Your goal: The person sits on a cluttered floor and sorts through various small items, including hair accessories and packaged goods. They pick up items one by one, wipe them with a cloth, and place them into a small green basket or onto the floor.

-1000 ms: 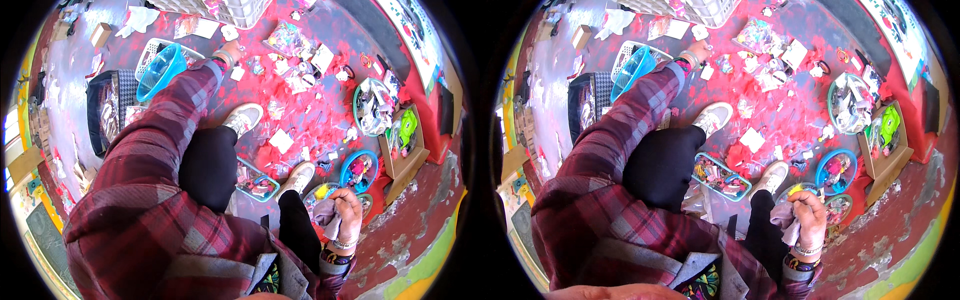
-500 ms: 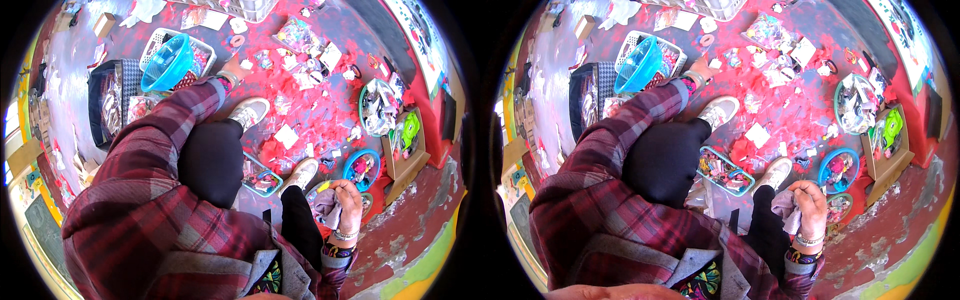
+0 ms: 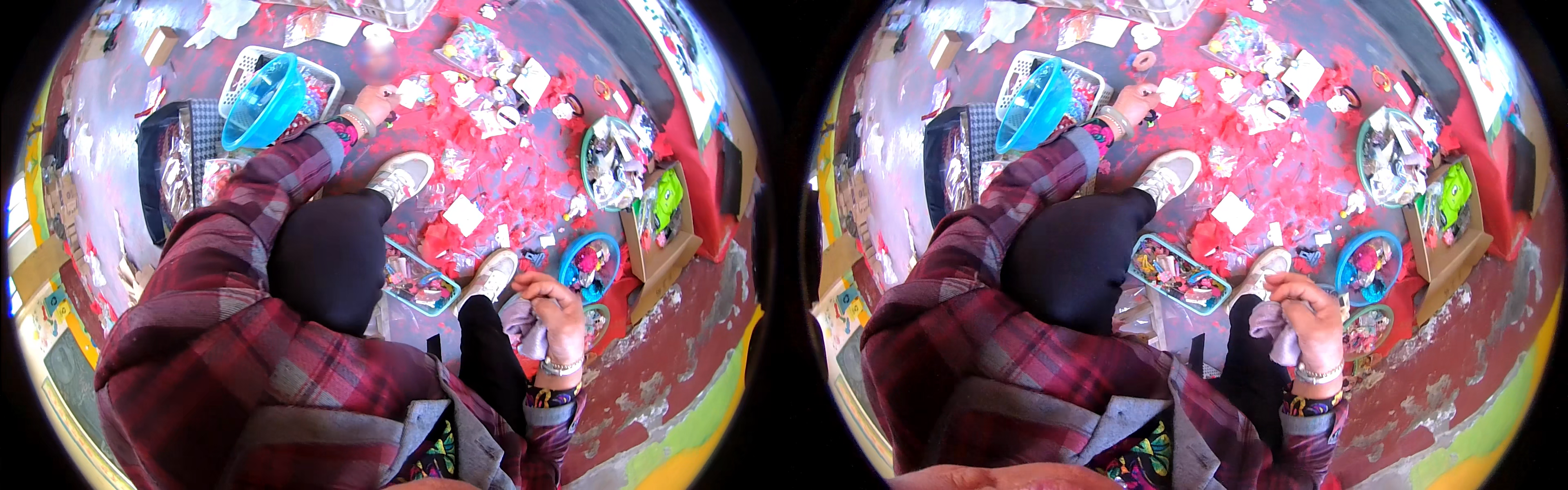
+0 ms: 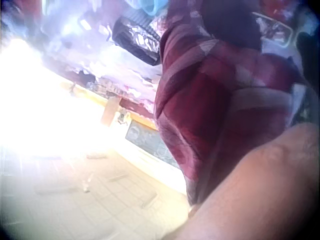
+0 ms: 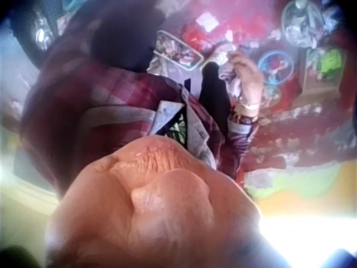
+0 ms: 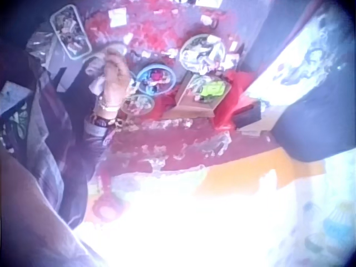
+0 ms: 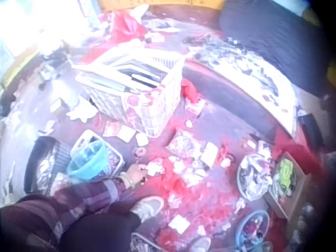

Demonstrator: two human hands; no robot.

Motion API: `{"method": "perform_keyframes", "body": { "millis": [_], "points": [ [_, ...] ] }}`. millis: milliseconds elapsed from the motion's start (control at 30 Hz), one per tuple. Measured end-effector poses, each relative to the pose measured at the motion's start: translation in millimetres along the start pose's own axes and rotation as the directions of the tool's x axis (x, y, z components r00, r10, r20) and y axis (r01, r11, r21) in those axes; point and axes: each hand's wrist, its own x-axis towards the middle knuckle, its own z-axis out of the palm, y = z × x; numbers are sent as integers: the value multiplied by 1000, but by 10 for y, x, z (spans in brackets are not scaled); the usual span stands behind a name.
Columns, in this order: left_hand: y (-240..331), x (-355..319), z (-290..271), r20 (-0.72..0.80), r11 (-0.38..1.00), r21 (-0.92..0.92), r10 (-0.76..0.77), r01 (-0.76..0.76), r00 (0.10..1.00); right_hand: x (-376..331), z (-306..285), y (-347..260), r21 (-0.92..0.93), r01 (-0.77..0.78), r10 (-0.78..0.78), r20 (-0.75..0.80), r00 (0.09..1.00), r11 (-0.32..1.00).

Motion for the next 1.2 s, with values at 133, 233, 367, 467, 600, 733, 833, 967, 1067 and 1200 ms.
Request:
{"method": "perform_keyframes", "body": {
  "millis": [133, 233, 367, 467, 600, 733, 833, 967, 1067, 1200],
  "points": [
    [559, -234, 120, 310, 931, -290, 310, -221, 899, 106, -20, 53, -43, 78, -78, 16, 997, 996],
    [1074, -527, 272, 435, 836, -263, 549, -482, 714, 99, 36, -33, -61, 193, -195, -33, 980, 979],
    [1769, -1153, 384, 690, 801, -218, 531, -558, 492, 26, 18, -70, 44, 172, -162, -179, 970, 984],
    [2060, -1516, 433, 736, 665, -256, 605, -701, 305, -182, 43, -154, 87, 321, -293, -236, 927, 943],
    [2404, -2012, 360, 689, 444, -265, 709, -856, 154, -676, 75, -178, -20, 473, -455, -312, 834, 881],
    [2712, -2614, 199, 737, 625, -317, 636, -713, 230, -1255, 245, -173, -252, 627, -668, -409, 621, 737],
    [2757, -3006, 164, 694, 474, -377, 713, -795, 96, -1627, 380, -87, -366, 699, -779, -423, 463, 614],
    [2730, -3417, -11, 454, -75, -123, 883, -990, -123, -2080, 676, -37, 11, 764, -647, -523, 555, 646],
    [2655, -3700, -232, 385, -357, 11, 864, -934, -325, -2342, 775, 83, 432, 634, -543, -327, 773, 642],
    [2353, -4018, -259, 350, -399, 62, 867, -915, -354, -2477, 996, 309, 366, 664, -589, -306, 748, 652]
  ]
}}
